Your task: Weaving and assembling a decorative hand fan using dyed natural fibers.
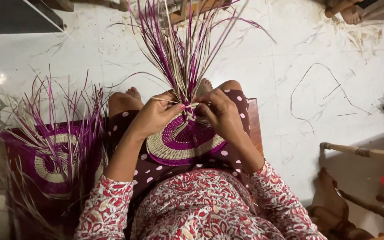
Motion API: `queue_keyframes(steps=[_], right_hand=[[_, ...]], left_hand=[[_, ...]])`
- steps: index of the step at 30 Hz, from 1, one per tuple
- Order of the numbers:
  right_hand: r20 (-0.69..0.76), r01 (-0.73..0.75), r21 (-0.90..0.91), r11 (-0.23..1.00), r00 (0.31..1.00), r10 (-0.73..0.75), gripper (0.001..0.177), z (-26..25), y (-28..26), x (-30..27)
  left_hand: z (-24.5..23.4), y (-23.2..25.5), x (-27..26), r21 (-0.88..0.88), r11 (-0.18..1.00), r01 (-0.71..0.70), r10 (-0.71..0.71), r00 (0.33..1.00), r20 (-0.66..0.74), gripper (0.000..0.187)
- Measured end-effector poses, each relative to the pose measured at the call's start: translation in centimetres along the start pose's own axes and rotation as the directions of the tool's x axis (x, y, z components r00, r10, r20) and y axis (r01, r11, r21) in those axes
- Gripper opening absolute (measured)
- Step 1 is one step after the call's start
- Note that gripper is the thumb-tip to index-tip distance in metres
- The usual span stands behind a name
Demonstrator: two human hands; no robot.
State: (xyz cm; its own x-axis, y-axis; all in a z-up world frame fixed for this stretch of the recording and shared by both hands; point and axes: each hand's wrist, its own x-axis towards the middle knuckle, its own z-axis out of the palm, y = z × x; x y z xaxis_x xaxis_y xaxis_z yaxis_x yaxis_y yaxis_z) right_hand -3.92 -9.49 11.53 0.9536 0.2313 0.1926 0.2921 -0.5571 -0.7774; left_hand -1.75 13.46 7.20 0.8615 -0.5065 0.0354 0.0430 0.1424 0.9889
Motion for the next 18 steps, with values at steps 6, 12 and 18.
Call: queue_keyframes(steps=[6,12,18], right_hand=[[-0.015,-0.019,0.007,1.0,1.0,0.019,0.011,1.2,1.8,-0.7],[-0.036,-0.009,-0.01,1.0,0.999,0.009,0.009,1.0,1.7,-0.5],[-0.036,-0.029,-0.02,0.999,0.999,0.028,0.01,1.7,2.3,-0.6]], left_hand=[[0.0,0.1,0.5,-0.073,0.995,0.069,-0.071,0.997,-0.017,0.034],[0.7,2.5,1.0,-0.051,0.99,0.135,-0.139,0.987,-0.087,0.016],[1.9,7.3,1.8,0.025,0.993,0.117,-0.112,0.983,-0.147,0.037]])
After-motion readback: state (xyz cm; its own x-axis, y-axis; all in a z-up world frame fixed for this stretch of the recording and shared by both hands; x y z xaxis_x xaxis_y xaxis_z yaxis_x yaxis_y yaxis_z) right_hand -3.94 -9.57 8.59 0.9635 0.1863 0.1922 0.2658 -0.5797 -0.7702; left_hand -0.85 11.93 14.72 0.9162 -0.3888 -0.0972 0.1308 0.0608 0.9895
